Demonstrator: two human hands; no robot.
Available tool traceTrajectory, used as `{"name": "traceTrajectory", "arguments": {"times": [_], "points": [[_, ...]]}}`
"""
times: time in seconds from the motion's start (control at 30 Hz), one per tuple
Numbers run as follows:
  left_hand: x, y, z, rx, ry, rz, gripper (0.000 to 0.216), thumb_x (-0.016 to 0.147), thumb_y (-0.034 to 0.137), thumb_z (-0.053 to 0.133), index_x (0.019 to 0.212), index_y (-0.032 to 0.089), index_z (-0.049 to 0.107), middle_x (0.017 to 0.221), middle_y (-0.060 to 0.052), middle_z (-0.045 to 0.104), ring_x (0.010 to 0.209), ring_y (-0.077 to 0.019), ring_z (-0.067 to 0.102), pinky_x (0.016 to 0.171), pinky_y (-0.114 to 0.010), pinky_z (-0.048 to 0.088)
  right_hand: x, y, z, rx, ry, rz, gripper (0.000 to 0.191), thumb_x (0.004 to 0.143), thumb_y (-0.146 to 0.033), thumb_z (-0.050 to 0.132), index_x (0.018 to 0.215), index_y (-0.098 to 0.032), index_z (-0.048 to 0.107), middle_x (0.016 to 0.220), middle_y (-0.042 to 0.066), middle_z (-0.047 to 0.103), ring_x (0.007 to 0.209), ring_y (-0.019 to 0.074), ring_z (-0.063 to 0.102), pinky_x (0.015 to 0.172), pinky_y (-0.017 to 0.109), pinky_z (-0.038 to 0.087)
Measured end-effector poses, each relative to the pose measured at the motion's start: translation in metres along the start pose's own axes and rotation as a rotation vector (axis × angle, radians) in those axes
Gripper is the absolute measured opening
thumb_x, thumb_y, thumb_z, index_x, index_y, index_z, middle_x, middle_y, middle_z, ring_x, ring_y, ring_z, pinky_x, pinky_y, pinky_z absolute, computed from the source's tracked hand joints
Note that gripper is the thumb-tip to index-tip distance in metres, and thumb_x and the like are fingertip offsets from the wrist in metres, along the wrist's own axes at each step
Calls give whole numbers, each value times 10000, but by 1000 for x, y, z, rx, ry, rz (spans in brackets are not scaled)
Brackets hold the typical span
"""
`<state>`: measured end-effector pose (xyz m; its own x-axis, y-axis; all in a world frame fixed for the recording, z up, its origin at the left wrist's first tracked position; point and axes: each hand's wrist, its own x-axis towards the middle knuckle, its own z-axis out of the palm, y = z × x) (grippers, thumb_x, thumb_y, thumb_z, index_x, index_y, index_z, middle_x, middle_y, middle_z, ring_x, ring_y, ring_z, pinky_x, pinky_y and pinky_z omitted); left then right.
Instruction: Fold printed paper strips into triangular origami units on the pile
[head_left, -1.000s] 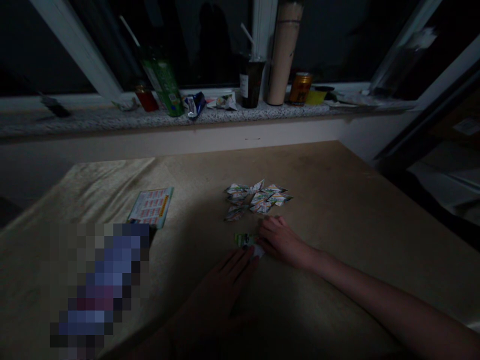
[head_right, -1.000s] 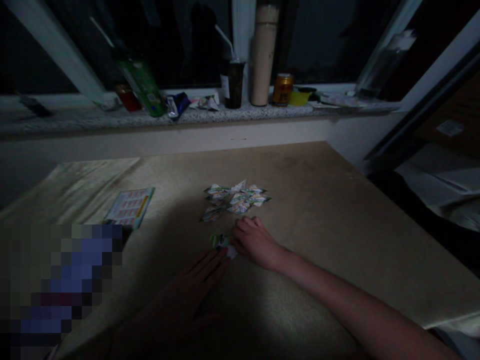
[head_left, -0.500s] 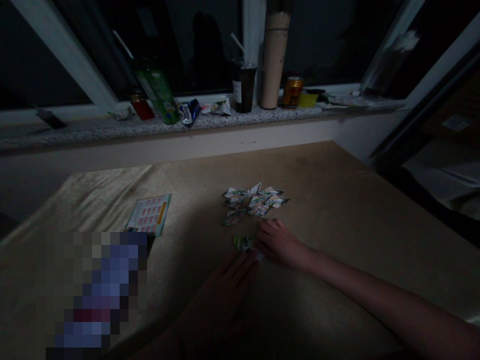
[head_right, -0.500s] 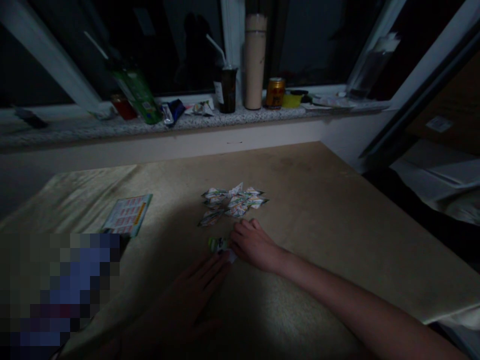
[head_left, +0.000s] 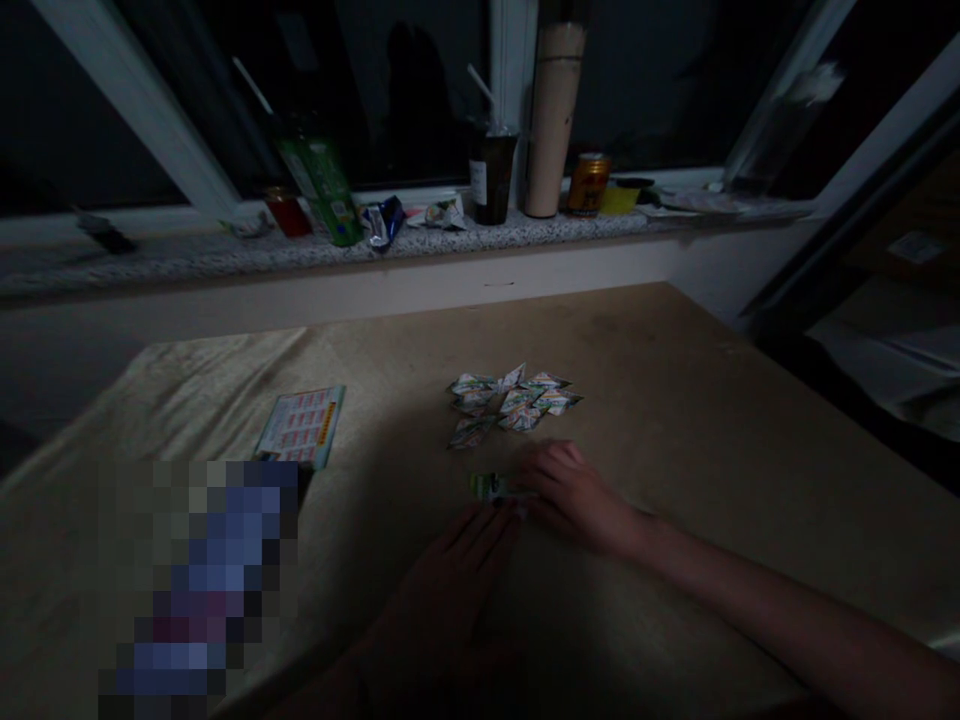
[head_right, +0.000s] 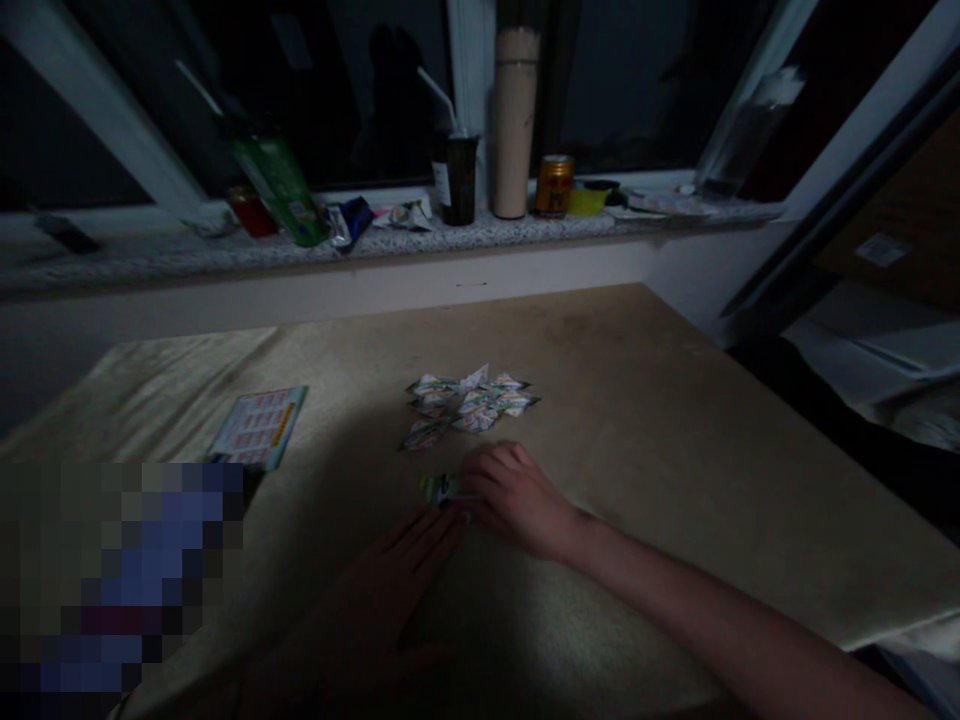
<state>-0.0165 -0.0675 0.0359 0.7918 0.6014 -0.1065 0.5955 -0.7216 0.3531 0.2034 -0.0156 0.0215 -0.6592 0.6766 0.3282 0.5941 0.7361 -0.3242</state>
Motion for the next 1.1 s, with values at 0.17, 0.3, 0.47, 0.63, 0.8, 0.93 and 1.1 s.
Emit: {"name": "traceTrajectory", "arguments": {"times": [0.17,0.3,0.47,0.63,0.8,0.93,1.1], "points": [[-1,-1,3,-10,23,10,863,783,581,489,1424,135,121,1482,-105,172,1340,-272,169,1102,-408,149,-23,-19,-9,-52,-40,-13,319,869,-295,497,1174,-218,549,1236,83,527,1147,257,418,949,445,321],[-1,-2,6,-12,39,22,877,778,602,481,1425,137,113,1483,-113,160,1340,-291,155,1096,-435,155,-31,-25,-12,-67,-63,49,374,846,-299,525,1216,-244,522,1319,73,459,1220,268,367,991,486,310],[-2,-5,4,44,-10,47,819,814,563,453,1410,82,162,1478,-155,145,1343,-301,128,1093,-432,161,-32,-26,-13,-57,-106,63,378,862,-311,501,1233,-241,504,1359,62,422,1279,255,309,1042,507,259],[-7,-10,6,55,9,95,738,837,534,443,1393,99,229,1491,-133,90,1351,-300,79,1097,-437,154,-33,-26,-13,-35,-89,60,363,862,-306,508,1219,-238,519,1328,70,459,1245,243,370,1041,510,269],[-8,-10,8,42,22,70,730,850,524,425,1412,132,174,1493,-110,101,1353,-275,98,1093,-439,174,-33,-24,-9,-44,-76,63,371,855,-313,522,1219,-240,520,1314,77,476,1229,244,396,1037,518,275],[-6,-9,5,53,-11,64,783,832,543,445,1425,147,122,1495,-101,86,1353,-275,95,1089,-427,180,-33,-24,-9,-58,-82,65,352,864,-313,506,1210,-250,526,1314,75,473,1230,240,394,1043,517,266],[-5,-7,3,74,-33,51,761,849,556,404,1426,150,118,1496,-90,90,1355,-268,83,1096,-419,146,-34,-26,-8,-101,-87,75,378,859,-317,506,1229,-241,513,1406,96,344,1279,273,320,1035,529,270]]}}
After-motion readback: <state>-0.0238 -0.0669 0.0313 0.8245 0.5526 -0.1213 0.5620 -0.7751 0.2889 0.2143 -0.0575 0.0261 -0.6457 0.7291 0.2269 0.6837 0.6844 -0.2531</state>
